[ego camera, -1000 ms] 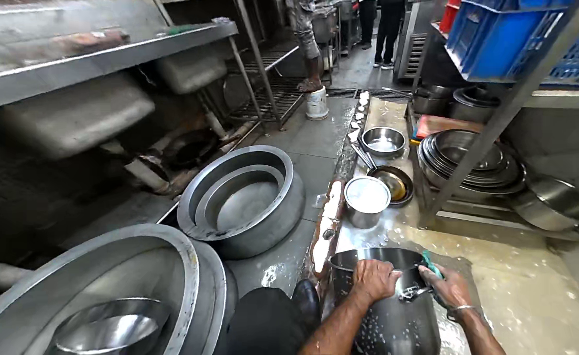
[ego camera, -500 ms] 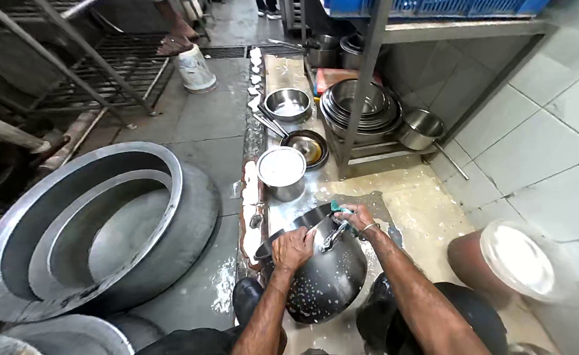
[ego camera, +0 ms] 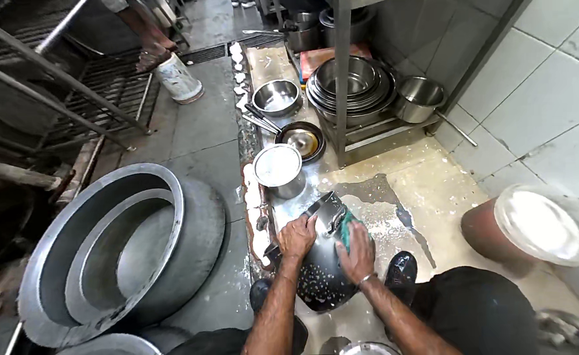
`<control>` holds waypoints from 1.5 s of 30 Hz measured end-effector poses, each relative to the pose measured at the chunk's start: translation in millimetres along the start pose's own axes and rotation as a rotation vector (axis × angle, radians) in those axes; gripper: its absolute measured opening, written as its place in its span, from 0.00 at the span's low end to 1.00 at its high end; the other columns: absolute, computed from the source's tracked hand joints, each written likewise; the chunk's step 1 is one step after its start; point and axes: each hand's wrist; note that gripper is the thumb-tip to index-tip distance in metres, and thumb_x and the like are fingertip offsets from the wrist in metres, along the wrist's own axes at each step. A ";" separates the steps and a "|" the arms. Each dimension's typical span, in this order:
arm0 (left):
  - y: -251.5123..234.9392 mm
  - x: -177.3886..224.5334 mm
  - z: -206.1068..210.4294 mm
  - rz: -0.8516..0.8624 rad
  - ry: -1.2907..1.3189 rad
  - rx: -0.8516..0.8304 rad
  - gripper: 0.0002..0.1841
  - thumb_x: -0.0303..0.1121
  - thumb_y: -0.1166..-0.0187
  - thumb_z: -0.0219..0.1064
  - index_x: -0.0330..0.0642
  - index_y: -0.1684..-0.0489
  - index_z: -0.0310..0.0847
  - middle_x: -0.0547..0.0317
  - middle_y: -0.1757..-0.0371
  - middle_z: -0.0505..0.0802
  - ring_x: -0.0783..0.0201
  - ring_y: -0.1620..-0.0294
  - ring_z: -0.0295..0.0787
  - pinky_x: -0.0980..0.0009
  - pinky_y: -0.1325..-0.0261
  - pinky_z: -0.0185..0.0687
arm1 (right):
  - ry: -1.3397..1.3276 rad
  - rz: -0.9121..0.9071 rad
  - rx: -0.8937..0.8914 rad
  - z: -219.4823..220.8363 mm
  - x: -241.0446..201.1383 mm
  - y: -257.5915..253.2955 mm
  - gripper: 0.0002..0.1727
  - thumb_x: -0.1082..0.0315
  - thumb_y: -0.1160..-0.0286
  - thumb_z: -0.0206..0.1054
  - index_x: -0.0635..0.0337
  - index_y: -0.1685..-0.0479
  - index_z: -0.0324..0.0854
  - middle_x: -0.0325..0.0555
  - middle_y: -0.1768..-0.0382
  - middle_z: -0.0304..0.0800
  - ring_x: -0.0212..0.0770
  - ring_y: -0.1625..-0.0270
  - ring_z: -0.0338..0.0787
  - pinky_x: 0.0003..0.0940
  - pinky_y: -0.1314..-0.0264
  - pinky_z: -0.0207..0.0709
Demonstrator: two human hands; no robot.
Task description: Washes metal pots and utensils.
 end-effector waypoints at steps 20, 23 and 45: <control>25.4 -35.8 28.0 0.176 0.620 0.247 0.32 0.53 0.12 0.45 0.37 0.64 0.91 0.45 0.66 0.93 0.46 0.58 0.92 0.39 0.47 0.82 | 0.141 -0.012 -0.186 -9.4 -129.8 -53.8 0.32 0.57 0.09 0.54 0.59 0.09 0.61 0.57 0.13 0.69 0.58 0.08 0.63 0.75 0.08 0.32; 23.6 -33.5 31.2 0.188 0.611 0.319 0.35 0.55 0.12 0.41 0.37 0.72 0.87 0.46 0.73 0.90 0.47 0.64 0.90 0.40 0.54 0.81 | 0.175 0.068 -0.219 -12.7 -139.5 -74.4 0.32 0.58 0.10 0.54 0.60 0.09 0.61 0.61 0.22 0.79 0.61 0.16 0.75 0.76 0.09 0.37; 16.3 -41.1 30.5 -0.219 0.252 0.218 0.28 0.57 0.11 0.56 0.41 0.41 0.89 0.35 0.49 0.94 0.33 0.44 0.92 0.30 0.43 0.80 | -0.008 0.079 -0.292 -23.4 21.4 -106.6 0.24 0.53 0.11 0.56 0.55 0.28 0.84 0.55 0.26 0.84 0.56 0.20 0.79 0.60 0.17 0.70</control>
Point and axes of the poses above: each hand's wrist, its own y-axis away from the middle knuckle, its own z-axis out of the palm, x = y × z
